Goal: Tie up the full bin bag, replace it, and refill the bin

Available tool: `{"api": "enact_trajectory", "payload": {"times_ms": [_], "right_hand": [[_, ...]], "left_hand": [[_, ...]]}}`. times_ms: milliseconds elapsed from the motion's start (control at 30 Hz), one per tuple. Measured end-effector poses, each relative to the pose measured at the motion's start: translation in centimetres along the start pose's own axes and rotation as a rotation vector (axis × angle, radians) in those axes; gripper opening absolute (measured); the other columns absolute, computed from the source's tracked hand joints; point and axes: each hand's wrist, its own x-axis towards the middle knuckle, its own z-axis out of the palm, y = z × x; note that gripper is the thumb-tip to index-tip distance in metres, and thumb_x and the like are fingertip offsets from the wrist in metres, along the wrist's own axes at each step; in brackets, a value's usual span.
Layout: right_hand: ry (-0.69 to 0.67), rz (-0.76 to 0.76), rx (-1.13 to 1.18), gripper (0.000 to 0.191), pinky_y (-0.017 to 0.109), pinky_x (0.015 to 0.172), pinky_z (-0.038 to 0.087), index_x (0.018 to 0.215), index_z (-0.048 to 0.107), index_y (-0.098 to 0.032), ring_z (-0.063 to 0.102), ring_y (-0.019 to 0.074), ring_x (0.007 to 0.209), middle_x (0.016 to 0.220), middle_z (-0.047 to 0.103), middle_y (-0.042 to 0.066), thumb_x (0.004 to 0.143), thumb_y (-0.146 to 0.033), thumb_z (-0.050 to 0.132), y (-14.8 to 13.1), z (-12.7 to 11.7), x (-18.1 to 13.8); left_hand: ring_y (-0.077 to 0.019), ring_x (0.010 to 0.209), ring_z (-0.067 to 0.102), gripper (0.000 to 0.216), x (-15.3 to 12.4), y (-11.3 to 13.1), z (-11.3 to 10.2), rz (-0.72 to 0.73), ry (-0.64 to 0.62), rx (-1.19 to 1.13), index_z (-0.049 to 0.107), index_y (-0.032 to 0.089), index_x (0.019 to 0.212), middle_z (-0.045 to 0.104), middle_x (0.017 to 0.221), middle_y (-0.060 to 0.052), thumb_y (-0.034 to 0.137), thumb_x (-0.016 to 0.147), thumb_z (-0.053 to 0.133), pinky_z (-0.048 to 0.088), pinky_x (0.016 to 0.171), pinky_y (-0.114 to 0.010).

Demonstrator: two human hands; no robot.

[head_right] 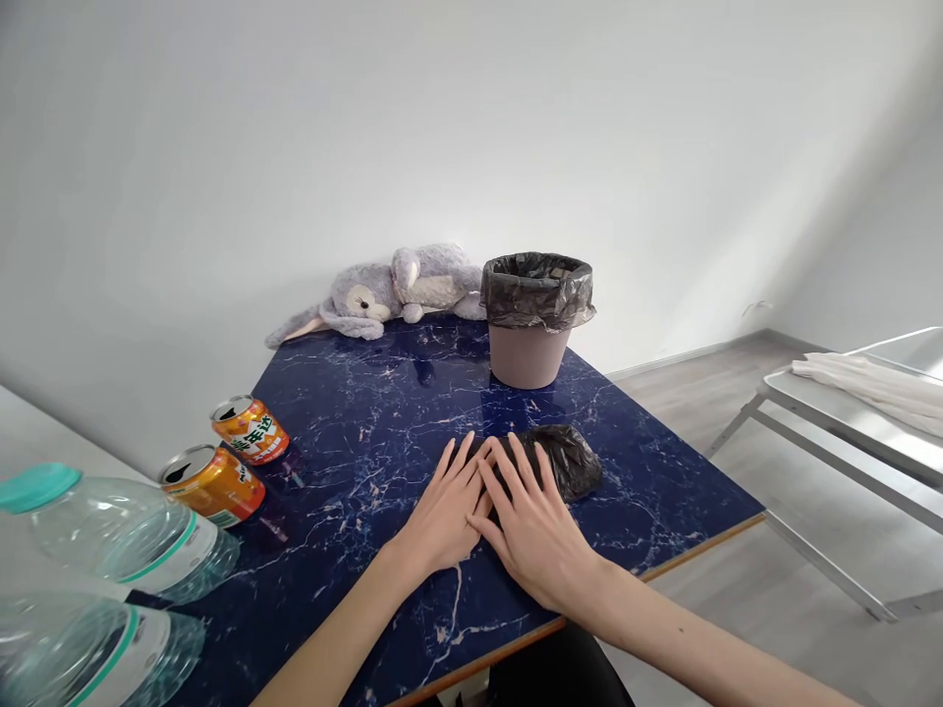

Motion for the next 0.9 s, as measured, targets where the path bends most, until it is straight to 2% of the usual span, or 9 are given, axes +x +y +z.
{"api": "enact_trajectory", "payload": {"times_ms": [133, 233, 367, 500, 633, 767, 900], "right_hand": [[-0.041, 0.082, -0.052, 0.068, 0.08, 0.125, 0.022, 0.176, 0.013, -0.025, 0.012, 0.0454, 0.166, 0.18, 0.019, 0.016, 0.114, -0.048, 0.03, 1.5, 2.7, -0.2], [-0.089, 0.134, -0.048, 0.063, 0.079, 0.123, 0.028, 0.176, 0.015, -0.03, 0.012, 0.0434, 0.166, 0.181, 0.017, 0.012, 0.115, -0.045, 0.024, 2.5, 3.6, -0.5], [-0.115, 0.158, -0.023, 0.063, 0.075, 0.125, 0.029, 0.175, 0.017, -0.031, 0.015, 0.0406, 0.166, 0.181, 0.019, 0.01, 0.115, -0.049, 0.023, 3.0, 4.0, -0.7], [-0.115, 0.17, -0.027, 0.062, 0.072, 0.127, 0.027, 0.173, 0.028, -0.027, 0.018, 0.0392, 0.166, 0.179, 0.023, 0.01, 0.115, -0.051, 0.023, 3.0, 4.1, -0.5], [-0.121, 0.194, -0.035, 0.063, 0.068, 0.129, 0.027, 0.171, 0.036, -0.026, 0.021, 0.0371, 0.166, 0.179, 0.026, 0.008, 0.115, -0.052, 0.025, 3.6, 4.1, 0.0], [-0.128, 0.216, -0.045, 0.064, 0.067, 0.131, 0.026, 0.172, 0.033, -0.027, 0.022, 0.0351, 0.166, 0.179, 0.025, 0.005, 0.115, -0.054, 0.023, 5.5, 4.5, 0.4], [-0.135, 0.263, -0.058, 0.065, 0.067, 0.131, 0.025, 0.172, 0.032, -0.028, 0.023, 0.035, 0.166, 0.179, 0.027, 0.004, 0.114, -0.057, 0.023, 8.6, 5.2, 0.6]], "left_hand": [[-0.034, 0.167, 0.02, 0.058, -0.2, -0.2, 0.4, -0.064, 0.015, 0.012, 0.036, 0.013, 0.168, 0.039, 0.174, -0.014, 0.032, 0.113, 0.036, 0.024, 0.136, -0.061], [-0.0361, 0.166, 0.021, 0.058, -0.2, -0.3, 0.8, -0.087, 0.019, 0.01, 0.039, 0.01, 0.166, 0.039, 0.173, -0.015, 0.032, 0.113, 0.034, 0.023, 0.136, -0.063], [-0.0353, 0.167, 0.019, 0.057, -0.1, -0.3, 1.0, -0.092, 0.042, 0.005, 0.04, 0.014, 0.166, 0.041, 0.173, -0.013, 0.032, 0.112, 0.034, 0.024, 0.135, -0.065], [-0.0345, 0.168, 0.015, 0.056, -0.1, -0.7, 0.9, -0.121, 0.083, 0.002, 0.043, 0.016, 0.165, 0.043, 0.172, -0.012, 0.032, 0.113, 0.032, 0.024, 0.135, -0.067], [-0.0355, 0.168, 0.013, 0.058, -0.1, -1.5, 0.7, -0.201, 0.132, -0.012, 0.041, 0.014, 0.165, 0.038, 0.174, -0.014, 0.039, 0.115, 0.029, 0.023, 0.135, -0.067], [-0.0376, 0.168, 0.012, 0.06, -0.1, -2.3, 1.1, -0.294, 0.201, -0.037, 0.034, 0.016, 0.168, 0.032, 0.177, -0.017, 0.044, 0.115, 0.028, 0.022, 0.132, -0.072], [-0.0391, 0.167, 0.011, 0.06, -0.2, -2.9, 1.7, -0.34, 0.265, -0.067, 0.035, 0.02, 0.167, 0.035, 0.175, -0.018, 0.048, 0.114, 0.031, 0.023, 0.131, -0.074]]}}
